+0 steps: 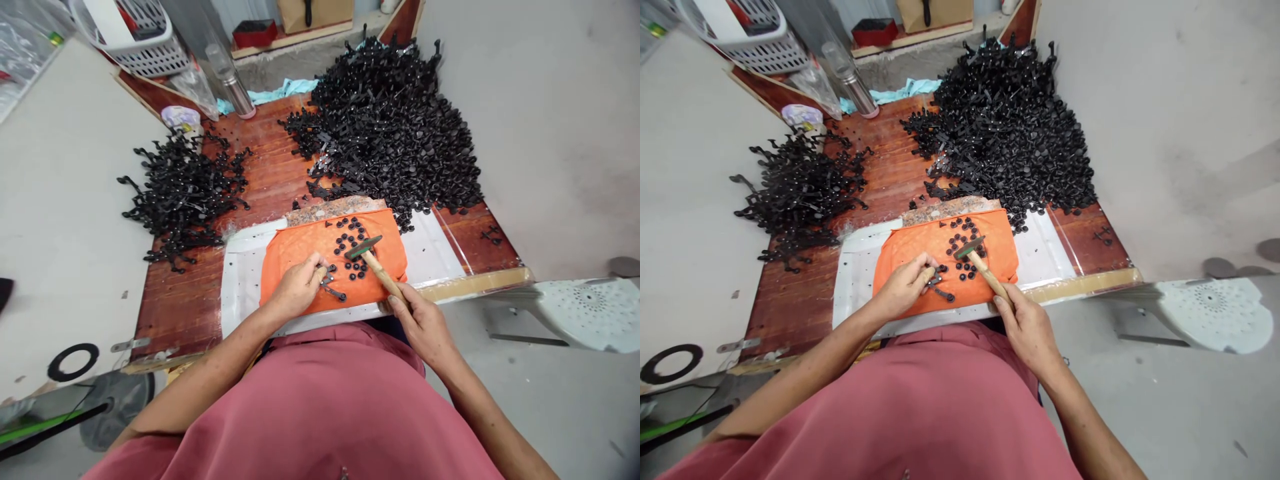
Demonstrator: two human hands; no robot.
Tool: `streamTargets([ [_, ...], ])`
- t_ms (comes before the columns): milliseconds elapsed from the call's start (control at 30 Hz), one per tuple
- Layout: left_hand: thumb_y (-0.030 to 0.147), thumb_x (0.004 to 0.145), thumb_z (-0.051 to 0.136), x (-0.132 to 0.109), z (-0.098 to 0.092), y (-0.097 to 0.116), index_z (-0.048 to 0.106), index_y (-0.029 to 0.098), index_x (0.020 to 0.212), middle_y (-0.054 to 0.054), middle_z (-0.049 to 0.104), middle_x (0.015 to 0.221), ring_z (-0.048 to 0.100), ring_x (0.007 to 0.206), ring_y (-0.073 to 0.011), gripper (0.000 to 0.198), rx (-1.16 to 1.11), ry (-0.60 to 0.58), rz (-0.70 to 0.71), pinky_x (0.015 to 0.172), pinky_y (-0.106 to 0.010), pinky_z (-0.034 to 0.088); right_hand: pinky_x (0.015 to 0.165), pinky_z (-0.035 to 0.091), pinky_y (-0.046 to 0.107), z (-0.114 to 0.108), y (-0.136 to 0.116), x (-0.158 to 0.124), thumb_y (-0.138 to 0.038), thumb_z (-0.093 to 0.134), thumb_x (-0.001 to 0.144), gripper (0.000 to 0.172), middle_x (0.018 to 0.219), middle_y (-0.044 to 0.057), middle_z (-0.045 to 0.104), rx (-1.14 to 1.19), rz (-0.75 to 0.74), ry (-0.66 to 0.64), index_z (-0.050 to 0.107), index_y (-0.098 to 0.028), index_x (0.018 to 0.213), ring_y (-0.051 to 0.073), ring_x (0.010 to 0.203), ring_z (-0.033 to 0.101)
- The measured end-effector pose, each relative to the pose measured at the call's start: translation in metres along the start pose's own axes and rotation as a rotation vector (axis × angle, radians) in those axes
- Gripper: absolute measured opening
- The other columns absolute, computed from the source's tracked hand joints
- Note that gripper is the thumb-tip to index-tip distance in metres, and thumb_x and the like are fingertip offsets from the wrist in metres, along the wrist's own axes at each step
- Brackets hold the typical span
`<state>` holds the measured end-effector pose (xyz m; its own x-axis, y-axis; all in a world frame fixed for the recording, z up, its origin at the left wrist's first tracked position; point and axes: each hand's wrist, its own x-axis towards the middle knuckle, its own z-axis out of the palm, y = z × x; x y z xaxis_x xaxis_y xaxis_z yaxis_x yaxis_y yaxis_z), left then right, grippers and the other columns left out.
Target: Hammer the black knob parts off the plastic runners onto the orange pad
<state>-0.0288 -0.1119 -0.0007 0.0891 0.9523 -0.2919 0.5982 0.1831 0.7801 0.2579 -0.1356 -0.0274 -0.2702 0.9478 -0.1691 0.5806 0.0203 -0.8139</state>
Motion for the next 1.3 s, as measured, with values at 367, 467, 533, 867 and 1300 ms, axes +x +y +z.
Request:
streamTargets([
  [367,0.027,0.101,0.042,-0.001,-0.001,0.005,0.054,0.024,0.094,0.003,0.057,0.071,0.056,0.068,-0.0185,0.014,0.129,0.014,0.013,0.067,-0.030,0.035,0.081,0.063,0.035,0.002,-0.007,-0.004,-0.030,0.048,0.109,0.052,0.128,0.007,0.079,-0.370,-0.237,0.053,0.053,-0.033,0.160,0.025,0.102,0.080],
  [467,0.031,0.104,0.039,-0.004,0.002,0.003,0.053,0.025,0.094,0.000,0.061,0.077,0.060,0.075,-0.0211,0.018,0.158,0.027,0.000,0.070,-0.031,0.038,0.074,0.063,0.034,0.003,-0.007,-0.003,-0.027,0.048,0.108,0.052,0.122,0.007,0.081,-0.443,-0.240,0.053,0.053,-0.033,0.160,0.025,0.095,0.080],
  [533,0.031,0.104,0.040,-0.006,0.004,0.002,0.054,0.025,0.096,-0.001,0.065,0.083,0.063,0.080,-0.0223,0.018,0.159,0.042,0.001,0.074,-0.032,0.039,0.072,0.063,0.033,0.002,-0.006,-0.002,-0.027,0.049,0.108,0.053,0.121,0.007,0.081,-0.471,-0.237,0.053,0.053,-0.034,0.160,0.025,0.093,0.081],
  [867,0.025,0.099,0.050,0.000,0.007,-0.001,0.051,0.024,0.108,0.005,0.058,0.071,0.058,0.068,-0.0185,0.009,0.020,0.087,-0.035,0.070,-0.030,0.039,0.073,0.061,0.032,-0.015,-0.021,-0.005,-0.027,0.049,0.109,0.055,0.115,0.007,0.081,-0.459,-0.359,0.174,0.049,-0.036,0.163,0.022,0.085,0.078],
  [1300,0.026,0.100,0.048,0.002,0.008,-0.007,0.048,0.025,0.105,0.000,0.065,0.084,0.064,0.078,-0.0205,0.005,0.016,0.073,-0.011,0.078,-0.033,0.048,0.052,0.048,0.028,-0.006,-0.018,0.001,-0.027,0.045,0.109,0.057,0.094,0.006,0.078,-0.680,-0.390,0.139,0.047,-0.034,0.165,0.020,0.065,0.071],
])
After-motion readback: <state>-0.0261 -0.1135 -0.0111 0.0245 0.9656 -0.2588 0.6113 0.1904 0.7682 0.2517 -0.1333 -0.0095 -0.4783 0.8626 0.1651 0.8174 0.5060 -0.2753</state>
